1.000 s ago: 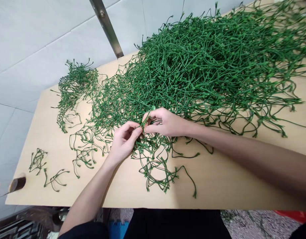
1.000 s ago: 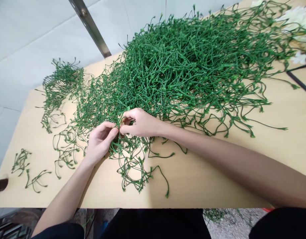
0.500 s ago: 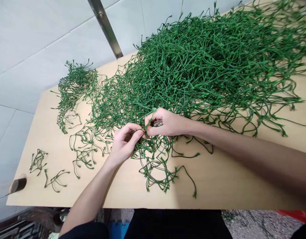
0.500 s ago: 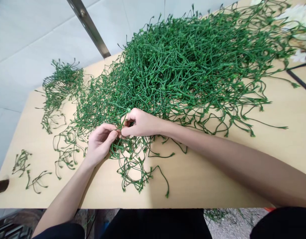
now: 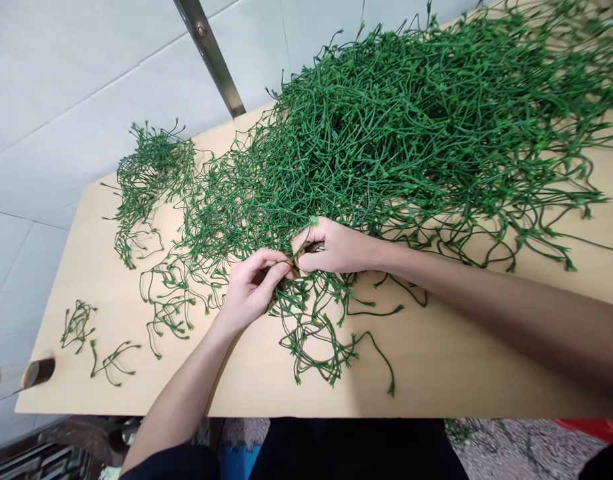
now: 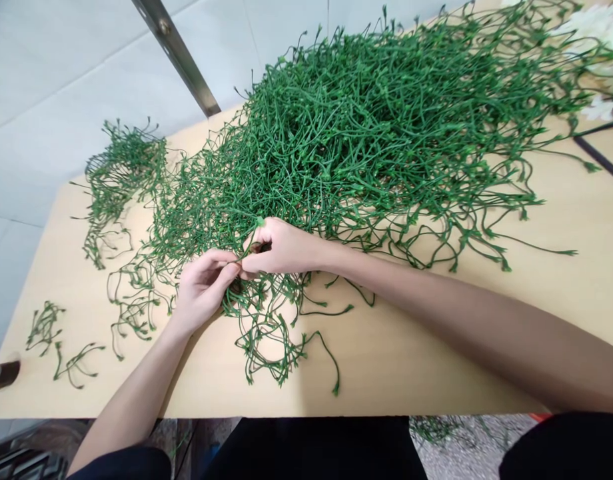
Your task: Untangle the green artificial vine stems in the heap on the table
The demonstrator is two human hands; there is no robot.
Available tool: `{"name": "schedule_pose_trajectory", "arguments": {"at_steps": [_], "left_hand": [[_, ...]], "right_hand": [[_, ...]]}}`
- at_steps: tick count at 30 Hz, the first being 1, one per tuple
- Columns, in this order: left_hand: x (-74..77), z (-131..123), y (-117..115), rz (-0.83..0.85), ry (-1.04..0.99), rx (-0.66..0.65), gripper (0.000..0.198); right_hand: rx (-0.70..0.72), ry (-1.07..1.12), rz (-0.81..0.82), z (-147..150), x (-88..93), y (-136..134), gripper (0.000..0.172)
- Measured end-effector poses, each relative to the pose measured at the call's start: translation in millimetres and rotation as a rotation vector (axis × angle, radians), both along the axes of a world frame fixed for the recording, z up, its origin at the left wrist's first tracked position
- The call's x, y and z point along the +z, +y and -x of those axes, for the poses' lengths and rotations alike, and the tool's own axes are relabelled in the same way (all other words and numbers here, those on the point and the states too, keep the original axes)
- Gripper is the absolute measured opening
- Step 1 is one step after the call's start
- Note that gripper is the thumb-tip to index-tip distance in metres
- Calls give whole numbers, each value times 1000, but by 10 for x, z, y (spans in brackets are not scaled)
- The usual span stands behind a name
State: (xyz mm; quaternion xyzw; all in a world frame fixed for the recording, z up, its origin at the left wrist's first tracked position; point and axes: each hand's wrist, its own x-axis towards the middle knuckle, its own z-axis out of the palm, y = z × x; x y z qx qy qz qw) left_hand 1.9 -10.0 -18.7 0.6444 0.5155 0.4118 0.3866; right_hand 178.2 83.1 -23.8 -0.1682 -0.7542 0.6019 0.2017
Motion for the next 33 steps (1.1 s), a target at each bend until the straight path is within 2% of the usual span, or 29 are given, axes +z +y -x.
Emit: {"name": "schedule_pose_trajectory", "arguments": {"at_steps": [12,21,25,27,31,33], "left_hand": [[9,10,44,60,-192,-26,14],[-11,7,39,93,-188,-24,19],[0,29,50,107,-240,106,22],[6,44,55,123,-265,160,23],[15,46,53,165,-267,170,25],[22,31,51,171,-258,161,25]], "right_hand": [[-16,65,-102,7,-71,-10,17],[26,130,-276,0,-91,-4,23],[41,168,-186,5,-90,2,21],[43,113,-50,10,-59,11,20],[-29,58,296,21,11,16,13],[-69,59,307,22,24,-1,17]]}}
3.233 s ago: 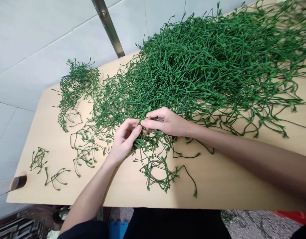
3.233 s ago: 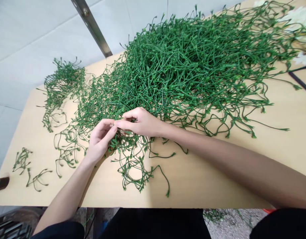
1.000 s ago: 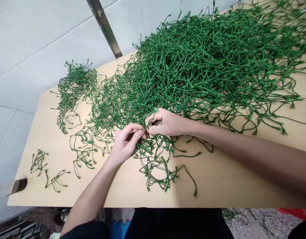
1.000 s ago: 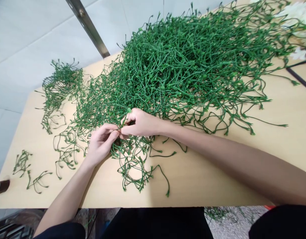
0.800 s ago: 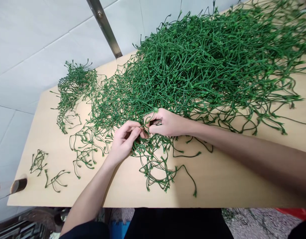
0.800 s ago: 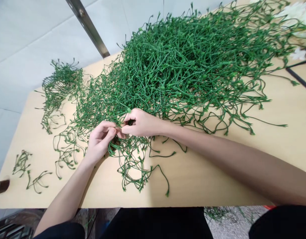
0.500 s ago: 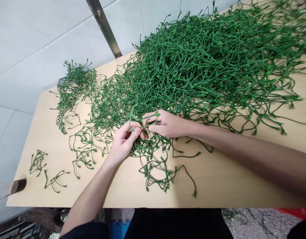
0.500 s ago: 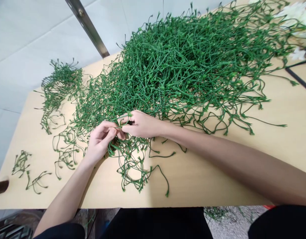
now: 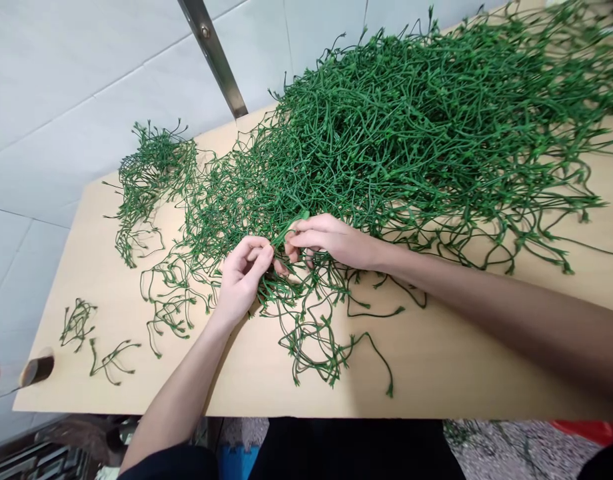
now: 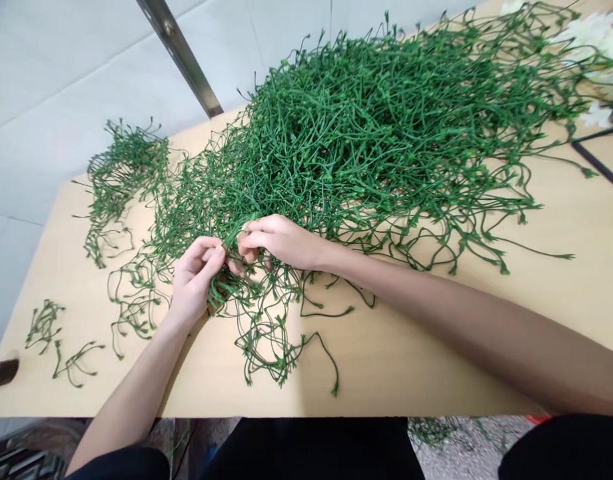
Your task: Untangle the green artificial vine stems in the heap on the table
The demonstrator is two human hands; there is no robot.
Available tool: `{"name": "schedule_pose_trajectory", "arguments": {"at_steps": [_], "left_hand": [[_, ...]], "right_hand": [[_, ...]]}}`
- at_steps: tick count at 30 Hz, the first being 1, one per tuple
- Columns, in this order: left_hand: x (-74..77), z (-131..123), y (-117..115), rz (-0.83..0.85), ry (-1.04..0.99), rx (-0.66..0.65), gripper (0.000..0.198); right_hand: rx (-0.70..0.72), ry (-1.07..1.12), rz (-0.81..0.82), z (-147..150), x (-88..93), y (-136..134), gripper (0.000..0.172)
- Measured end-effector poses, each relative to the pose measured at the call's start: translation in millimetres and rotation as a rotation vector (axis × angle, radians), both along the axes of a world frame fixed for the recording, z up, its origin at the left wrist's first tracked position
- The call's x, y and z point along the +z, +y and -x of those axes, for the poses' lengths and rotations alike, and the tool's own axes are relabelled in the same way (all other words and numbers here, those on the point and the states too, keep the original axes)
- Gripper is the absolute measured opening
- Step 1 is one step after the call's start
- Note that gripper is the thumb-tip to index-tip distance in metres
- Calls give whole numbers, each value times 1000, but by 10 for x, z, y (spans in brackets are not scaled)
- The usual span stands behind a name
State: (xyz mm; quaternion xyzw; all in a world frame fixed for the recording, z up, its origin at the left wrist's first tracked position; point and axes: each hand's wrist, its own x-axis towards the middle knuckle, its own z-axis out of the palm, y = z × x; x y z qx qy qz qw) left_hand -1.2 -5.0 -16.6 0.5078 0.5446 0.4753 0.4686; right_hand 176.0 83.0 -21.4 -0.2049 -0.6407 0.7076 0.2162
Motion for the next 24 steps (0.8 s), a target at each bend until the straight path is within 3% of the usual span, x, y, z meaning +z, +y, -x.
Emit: {"name": "schedule_pose_trajectory", "arguments": {"at_steps": [4,7,14,18,21,24], "left_hand": [[18,-30,-1,-12,30,26,28],[33,-35,-2,2,40,41,29],[41,-18,-3,68,-50,-58,29],[49,-31,-4,74,-19,-45,29],[61,-43,-3,68,-9,-11,32],[63,-46,-3,88,-38,-11,32]], "right_hand": [[-40,-29,-177,-3,-20,-43,19],[-37,-26,-218,-4,-39,-44,17],[-64,51,-90,-6,-31,3,7],[-42,89,0,-4,-39,2,15],[-17,85,-28,5,-63,-13,23],[-82,30,-88,16,-83,-24,27]]}}
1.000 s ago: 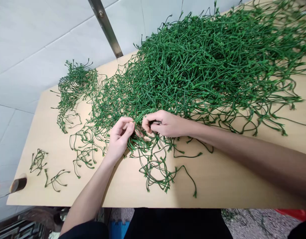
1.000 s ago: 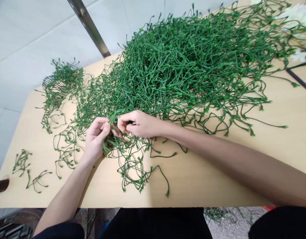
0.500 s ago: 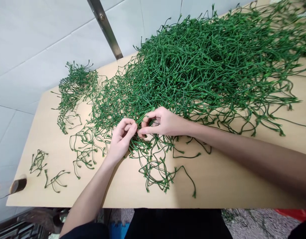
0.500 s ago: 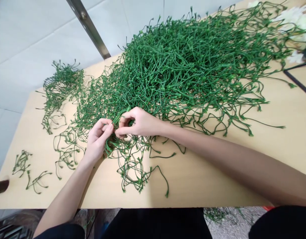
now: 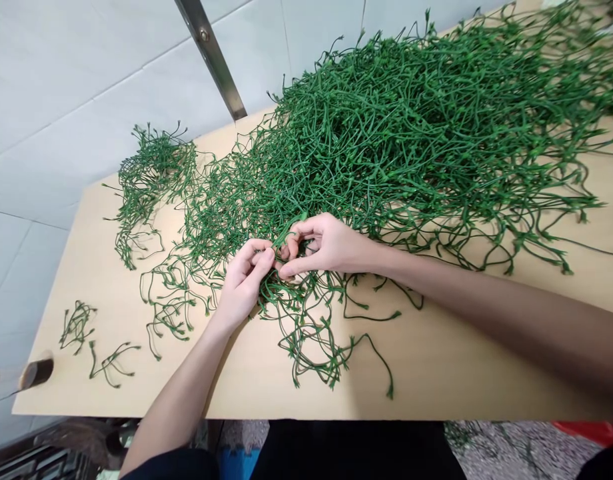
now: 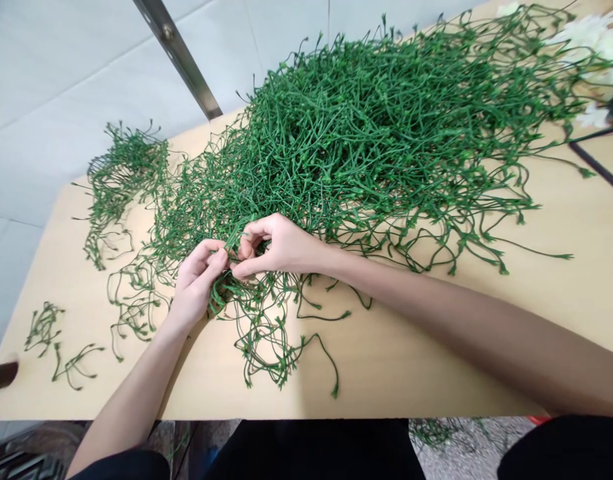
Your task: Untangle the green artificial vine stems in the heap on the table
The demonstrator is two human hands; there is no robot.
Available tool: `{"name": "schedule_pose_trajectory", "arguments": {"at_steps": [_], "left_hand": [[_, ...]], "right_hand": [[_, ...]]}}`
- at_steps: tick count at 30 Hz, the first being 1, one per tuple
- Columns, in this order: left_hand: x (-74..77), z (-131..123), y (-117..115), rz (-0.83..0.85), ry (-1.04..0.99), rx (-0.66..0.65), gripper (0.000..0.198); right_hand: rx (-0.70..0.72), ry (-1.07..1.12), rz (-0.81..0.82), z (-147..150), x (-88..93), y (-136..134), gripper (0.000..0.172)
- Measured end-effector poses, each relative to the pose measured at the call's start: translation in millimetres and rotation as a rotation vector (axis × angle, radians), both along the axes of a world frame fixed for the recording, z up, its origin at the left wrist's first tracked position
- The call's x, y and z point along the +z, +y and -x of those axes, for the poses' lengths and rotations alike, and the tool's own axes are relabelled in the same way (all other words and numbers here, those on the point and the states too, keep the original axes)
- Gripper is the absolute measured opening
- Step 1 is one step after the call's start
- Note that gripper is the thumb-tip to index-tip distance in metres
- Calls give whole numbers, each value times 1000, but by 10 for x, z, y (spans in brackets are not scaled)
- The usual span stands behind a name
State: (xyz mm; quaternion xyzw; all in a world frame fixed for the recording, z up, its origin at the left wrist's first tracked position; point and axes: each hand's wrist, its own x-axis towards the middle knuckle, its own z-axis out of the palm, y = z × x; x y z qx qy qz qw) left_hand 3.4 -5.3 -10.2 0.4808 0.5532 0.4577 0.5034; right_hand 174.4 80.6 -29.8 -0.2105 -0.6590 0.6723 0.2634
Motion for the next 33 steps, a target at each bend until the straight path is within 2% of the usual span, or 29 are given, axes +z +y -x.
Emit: {"name": "schedule_pose_trajectory", "arguments": {"at_steps": [2,5,8,14,19,22,25,29,33], "left_hand": [[-6,4,-1,17,-29,-23,31],[-23,18,-1,20,-51,-46,28],[-35,33,1,9,-61,-54,25],[-15,32,-10,-15,8,-57,25],[14,-1,-16,-18,21,-53,27],[13,-8,-15,-5,10,-46,29],[-9,8,-14,0,-17,-56,27],[-31,38,-19,-2,-36,-58,22],[3,31,-36,1,23,-50,28]], "right_hand": [[-2,0,-6,2,-4,3,22],[31,47,66,-4,0,24,15],[26,92,146,-15,7,57,18],[28,109,235,-31,43,100,6],[-12,43,128,-37,77,44,7],[-53,27,32,-15,53,-8,18],[-129,29,5,13,13,-39,25],[-138,-3,-67,17,-12,-43,22],[-96,-2,-127,-3,-9,-30,19]]}}
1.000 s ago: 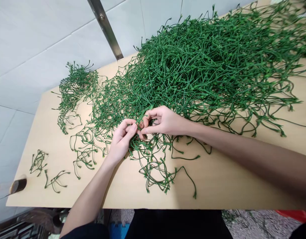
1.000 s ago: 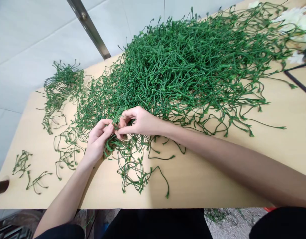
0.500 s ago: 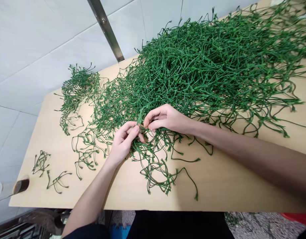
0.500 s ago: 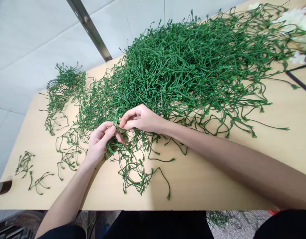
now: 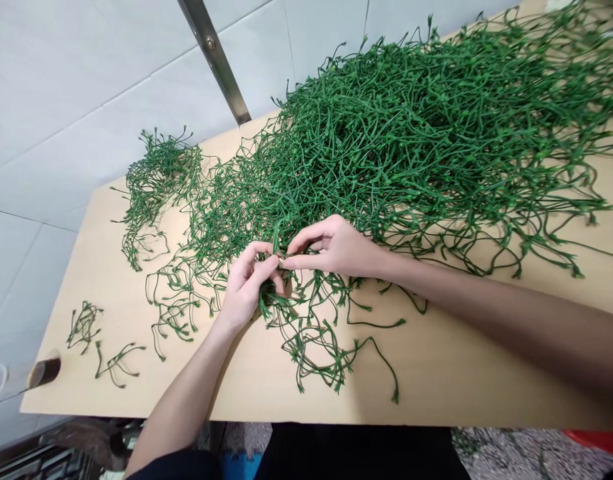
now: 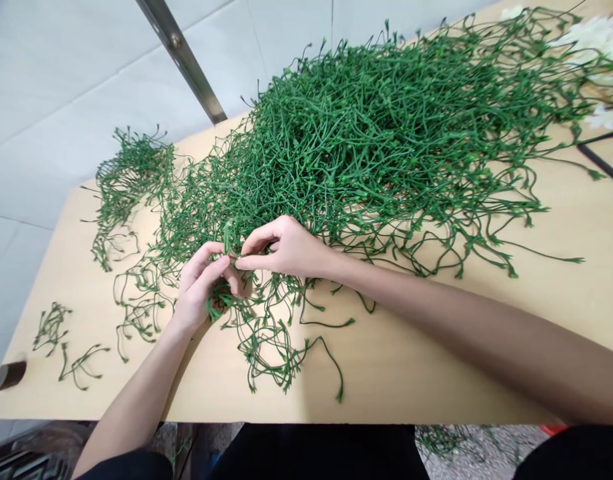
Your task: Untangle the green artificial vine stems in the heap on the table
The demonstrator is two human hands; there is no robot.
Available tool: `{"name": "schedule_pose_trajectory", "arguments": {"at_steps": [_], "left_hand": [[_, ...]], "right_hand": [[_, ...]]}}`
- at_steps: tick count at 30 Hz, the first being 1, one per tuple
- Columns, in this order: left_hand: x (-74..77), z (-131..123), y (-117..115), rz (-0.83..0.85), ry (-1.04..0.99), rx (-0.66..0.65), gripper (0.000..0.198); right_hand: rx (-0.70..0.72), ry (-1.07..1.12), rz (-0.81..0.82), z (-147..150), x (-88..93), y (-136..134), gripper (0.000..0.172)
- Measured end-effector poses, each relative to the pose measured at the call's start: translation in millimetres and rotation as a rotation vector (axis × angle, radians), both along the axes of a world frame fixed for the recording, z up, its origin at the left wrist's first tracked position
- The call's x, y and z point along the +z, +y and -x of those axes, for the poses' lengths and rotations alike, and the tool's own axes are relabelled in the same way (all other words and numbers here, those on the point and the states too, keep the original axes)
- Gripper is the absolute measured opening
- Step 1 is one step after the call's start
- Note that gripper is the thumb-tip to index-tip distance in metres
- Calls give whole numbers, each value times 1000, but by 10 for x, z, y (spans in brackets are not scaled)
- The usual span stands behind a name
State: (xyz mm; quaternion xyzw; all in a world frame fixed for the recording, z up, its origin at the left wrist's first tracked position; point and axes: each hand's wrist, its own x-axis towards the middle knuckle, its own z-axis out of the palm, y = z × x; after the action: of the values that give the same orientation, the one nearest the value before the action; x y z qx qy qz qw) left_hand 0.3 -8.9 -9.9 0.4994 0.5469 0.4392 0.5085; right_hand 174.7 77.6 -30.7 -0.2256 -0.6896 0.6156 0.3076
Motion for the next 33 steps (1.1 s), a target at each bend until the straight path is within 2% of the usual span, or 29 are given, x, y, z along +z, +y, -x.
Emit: {"name": "schedule_pose_trajectory", "arguments": {"at_steps": [4,9,14,19,22,27,33], "left_hand": [[43,-29,-17,15,131,-12,36],[41,-34,-18,11,230,-33,45],[25,-32,-10,-122,274,-67,40],[13,-43,-10,-237,358,-103,35],[17,-59,-20,-230,415,-145,33],[36,-73,-28,-261,467,-186,32],[43,-67,-19,-220,376,-139,35]], "right_hand": [[82,22,-50,-10,7,9,15],[70,-41,-98,-14,32,-7,17],[132,-94,-205,-24,78,-16,20],[201,-93,-225,-31,76,3,24],[164,-104,-262,-12,47,-16,25],[11,-126,-304,36,41,-112,29],[36,-87,-408,44,68,-126,28]]}}
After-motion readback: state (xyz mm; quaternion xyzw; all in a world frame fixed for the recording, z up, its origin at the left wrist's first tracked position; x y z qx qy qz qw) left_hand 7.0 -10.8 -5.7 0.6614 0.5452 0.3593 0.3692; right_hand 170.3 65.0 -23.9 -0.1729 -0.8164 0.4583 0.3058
